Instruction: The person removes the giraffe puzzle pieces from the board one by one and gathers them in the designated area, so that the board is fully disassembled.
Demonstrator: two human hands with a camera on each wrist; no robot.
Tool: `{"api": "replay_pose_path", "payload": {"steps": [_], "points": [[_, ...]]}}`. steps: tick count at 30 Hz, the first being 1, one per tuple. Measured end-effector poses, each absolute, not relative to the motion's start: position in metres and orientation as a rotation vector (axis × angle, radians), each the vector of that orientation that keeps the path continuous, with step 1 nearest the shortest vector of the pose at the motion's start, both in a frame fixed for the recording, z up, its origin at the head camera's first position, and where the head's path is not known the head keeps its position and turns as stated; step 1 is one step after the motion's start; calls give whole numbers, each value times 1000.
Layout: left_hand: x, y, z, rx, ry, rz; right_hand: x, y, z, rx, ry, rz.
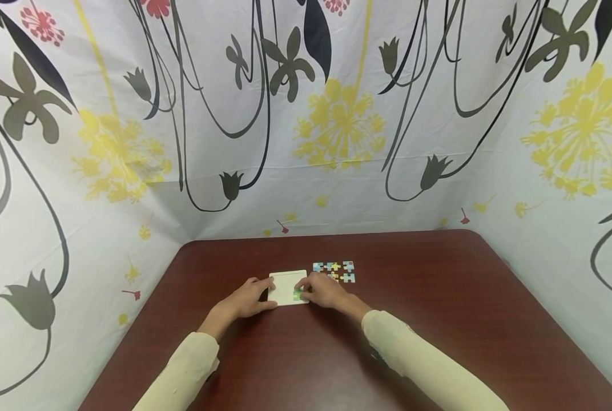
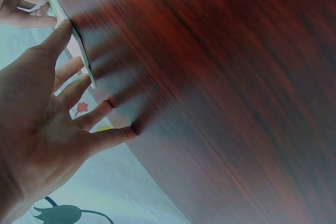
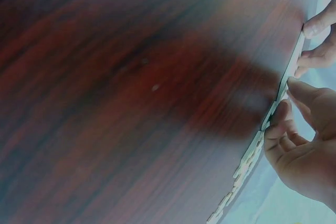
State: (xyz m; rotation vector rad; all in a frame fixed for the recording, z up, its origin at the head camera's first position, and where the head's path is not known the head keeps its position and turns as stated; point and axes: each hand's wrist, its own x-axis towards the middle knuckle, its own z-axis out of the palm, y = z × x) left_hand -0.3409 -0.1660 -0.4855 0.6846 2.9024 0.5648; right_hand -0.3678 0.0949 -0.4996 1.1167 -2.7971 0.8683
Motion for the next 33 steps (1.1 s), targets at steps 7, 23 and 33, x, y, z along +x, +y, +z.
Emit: {"api": "replay_pose_path", "payload": {"steps": [7, 23, 33], "points": [[-340, -165, -483, 675, 2897, 570, -368, 93, -496, 1191, -2799, 795], [-340, -165, -484, 666, 2895, 561, -365, 94, -499, 1133, -2770, 911], [-342, -165, -486, 668, 2903, 552, -363, 94, -502, 1063, -2770, 932]]}}
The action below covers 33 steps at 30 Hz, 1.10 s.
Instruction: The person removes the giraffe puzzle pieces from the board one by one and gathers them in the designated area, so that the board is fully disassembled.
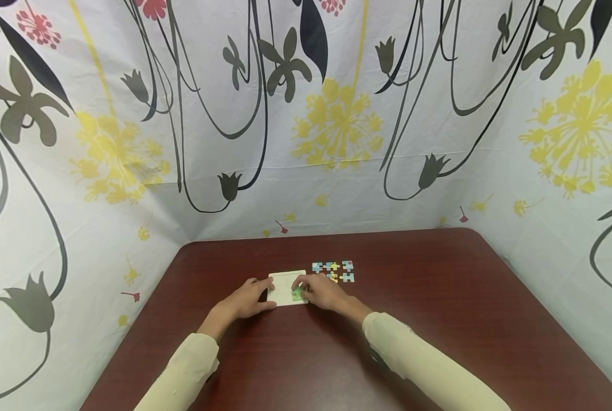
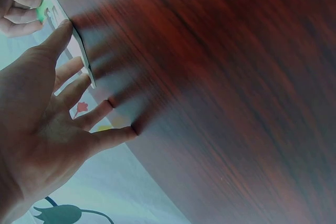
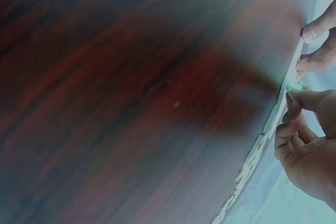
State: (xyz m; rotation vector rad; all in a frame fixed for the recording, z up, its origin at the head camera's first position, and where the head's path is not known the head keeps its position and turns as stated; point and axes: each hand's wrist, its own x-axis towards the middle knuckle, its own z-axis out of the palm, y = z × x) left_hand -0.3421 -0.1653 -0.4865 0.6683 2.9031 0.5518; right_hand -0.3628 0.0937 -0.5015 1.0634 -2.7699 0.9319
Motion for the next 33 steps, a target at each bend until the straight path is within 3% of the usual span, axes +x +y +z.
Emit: {"api": "replay_pose_path", "payload": {"steps": [33], "points": [[-341, -165, -486, 676, 2895, 561, -363, 160, -487, 990, -2755, 913]]}}
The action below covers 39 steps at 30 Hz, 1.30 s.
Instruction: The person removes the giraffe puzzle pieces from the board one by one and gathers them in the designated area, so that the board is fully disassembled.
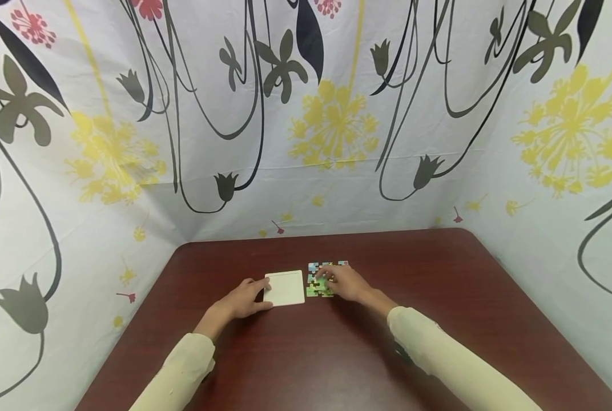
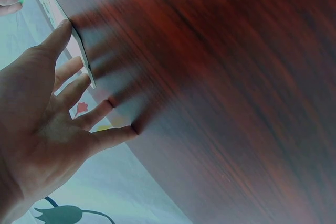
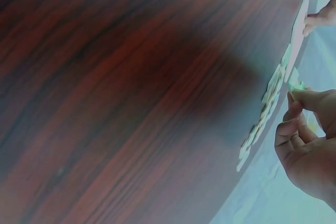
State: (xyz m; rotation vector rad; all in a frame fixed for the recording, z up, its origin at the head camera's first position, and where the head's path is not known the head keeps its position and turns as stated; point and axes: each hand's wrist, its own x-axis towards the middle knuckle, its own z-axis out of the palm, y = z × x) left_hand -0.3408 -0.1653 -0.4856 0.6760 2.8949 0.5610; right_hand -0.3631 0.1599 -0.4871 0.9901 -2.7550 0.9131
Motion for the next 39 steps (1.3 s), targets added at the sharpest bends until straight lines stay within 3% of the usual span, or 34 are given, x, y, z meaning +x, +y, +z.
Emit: {"api": "replay_pose_path", "payload": {"steps": [39], "points": [[-341, -164, -485, 684, 2903, 565, -356, 216, -499, 861, -2837, 808]]}}
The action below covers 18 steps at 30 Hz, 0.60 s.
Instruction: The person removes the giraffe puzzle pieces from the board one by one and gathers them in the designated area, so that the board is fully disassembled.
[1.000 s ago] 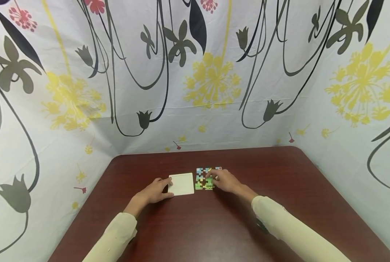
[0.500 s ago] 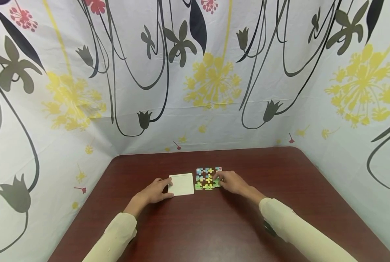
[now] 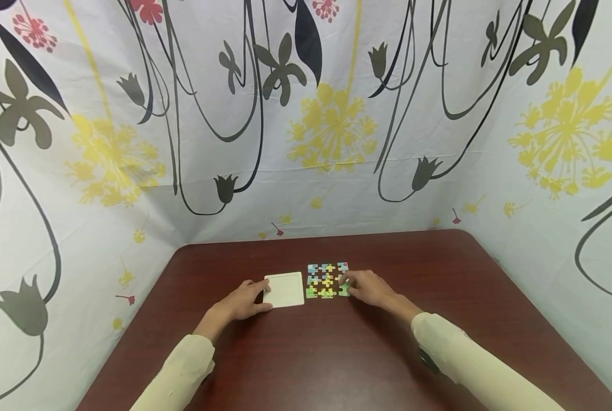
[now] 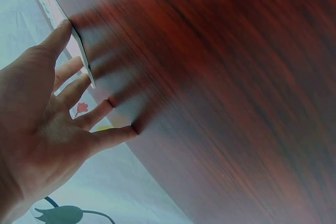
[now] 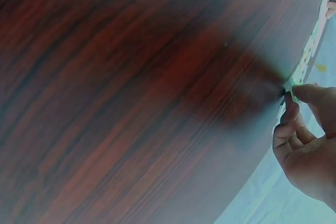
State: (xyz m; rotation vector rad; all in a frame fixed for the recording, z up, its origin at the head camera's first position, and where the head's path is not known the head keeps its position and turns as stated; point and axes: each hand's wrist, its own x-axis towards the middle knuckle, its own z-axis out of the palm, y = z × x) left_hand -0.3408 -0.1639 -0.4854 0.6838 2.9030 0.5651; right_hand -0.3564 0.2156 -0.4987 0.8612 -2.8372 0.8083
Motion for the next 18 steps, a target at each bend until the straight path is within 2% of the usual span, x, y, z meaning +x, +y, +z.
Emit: {"api": "replay_pose_path", "payload": {"steps": [18], "points": [[-340, -165, -483, 698, 2888, 562, -351, 213, -504, 872, -2789, 704]]}}
